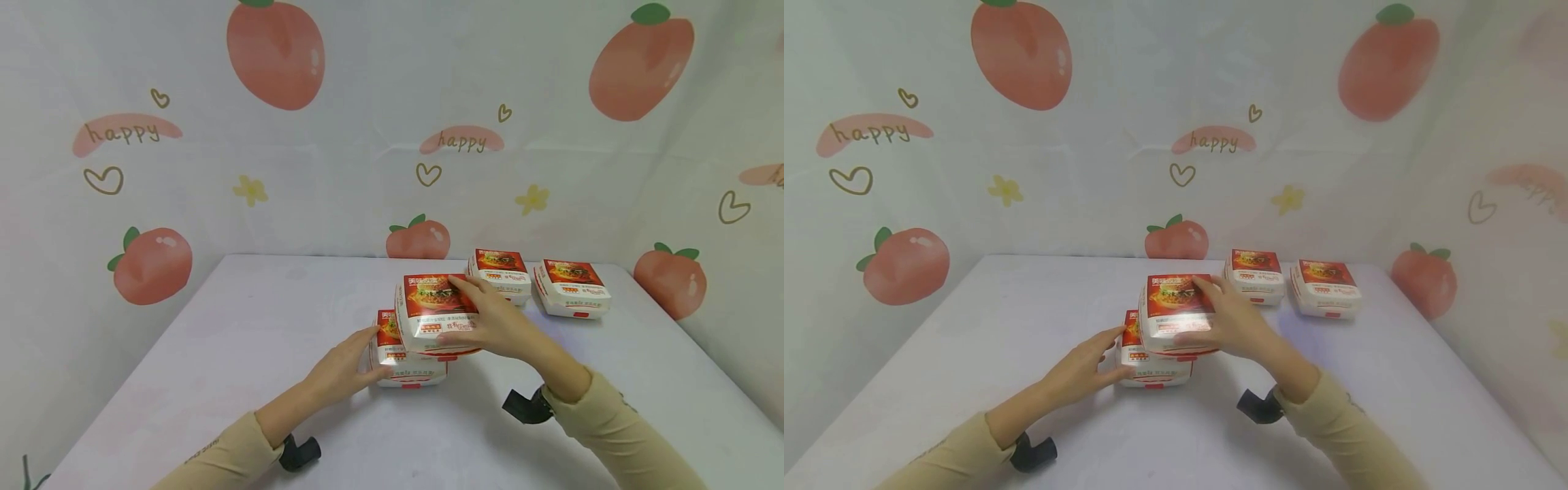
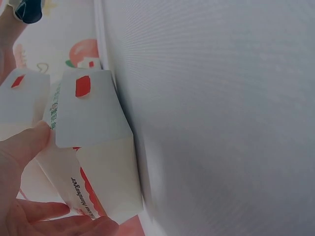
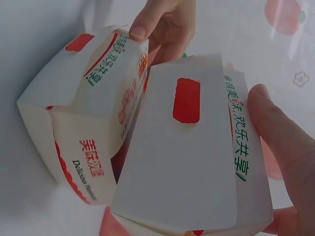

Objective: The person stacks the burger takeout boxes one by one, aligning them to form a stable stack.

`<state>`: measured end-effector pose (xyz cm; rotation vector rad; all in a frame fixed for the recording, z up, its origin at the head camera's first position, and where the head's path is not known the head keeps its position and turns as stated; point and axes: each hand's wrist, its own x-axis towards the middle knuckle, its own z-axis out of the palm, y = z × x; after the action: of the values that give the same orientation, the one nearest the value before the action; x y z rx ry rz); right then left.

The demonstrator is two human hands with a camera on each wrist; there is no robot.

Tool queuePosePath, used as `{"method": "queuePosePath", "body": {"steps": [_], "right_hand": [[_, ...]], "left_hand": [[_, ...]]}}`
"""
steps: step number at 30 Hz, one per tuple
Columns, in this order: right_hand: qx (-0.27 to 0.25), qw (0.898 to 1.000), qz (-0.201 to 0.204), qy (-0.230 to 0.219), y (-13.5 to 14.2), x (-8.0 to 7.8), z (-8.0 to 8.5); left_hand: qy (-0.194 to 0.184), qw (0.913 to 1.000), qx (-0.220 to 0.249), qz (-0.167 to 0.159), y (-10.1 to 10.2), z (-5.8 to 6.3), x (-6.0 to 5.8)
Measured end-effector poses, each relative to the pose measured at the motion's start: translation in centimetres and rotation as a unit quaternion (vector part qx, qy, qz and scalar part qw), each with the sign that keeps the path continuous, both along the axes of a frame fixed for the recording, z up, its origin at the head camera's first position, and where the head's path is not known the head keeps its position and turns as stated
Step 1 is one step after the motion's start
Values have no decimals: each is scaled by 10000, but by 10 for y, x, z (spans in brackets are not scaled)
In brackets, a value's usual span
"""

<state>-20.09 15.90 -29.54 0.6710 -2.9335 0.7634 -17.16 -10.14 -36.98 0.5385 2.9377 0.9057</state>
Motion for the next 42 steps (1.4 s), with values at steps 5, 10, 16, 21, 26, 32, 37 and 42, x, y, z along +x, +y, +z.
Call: {"method": "queuePosePath", "body": {"steps": [5, 10, 16, 21, 26, 32, 37, 42], "right_hand": [[-31, 10000, -21, 16, -5, 2, -1], [81, 9999, -89, 11, -11, 2, -2], [87, 9998, 9, 152, -16, 1, -4], [60, 9999, 14, 114, -21, 2, -4], [79, 10000, 17, 3, -25, 3, -5], [108, 9999, -19, 57, -29, 3, -7], [115, 9999, -38, 23, -32, 3, -8], [171, 9998, -67, -26, -35, 4, -7]], "left_hand": [[36, 10000, -17, -26, 0, 1, 0], [36, 10000, 0, -19, 0, 1, 1], [44, 9999, 97, -43, 1, 0, -1], [96, 9998, 167, -86, 0, -1, 0], [150, 9996, 203, -118, 0, -1, 0], [192, 9993, 277, -158, 0, -2, 0], [249, 9989, 317, -221, -1, -3, -1], [260, 9990, 272, -223, -1, -2, 0]]}}
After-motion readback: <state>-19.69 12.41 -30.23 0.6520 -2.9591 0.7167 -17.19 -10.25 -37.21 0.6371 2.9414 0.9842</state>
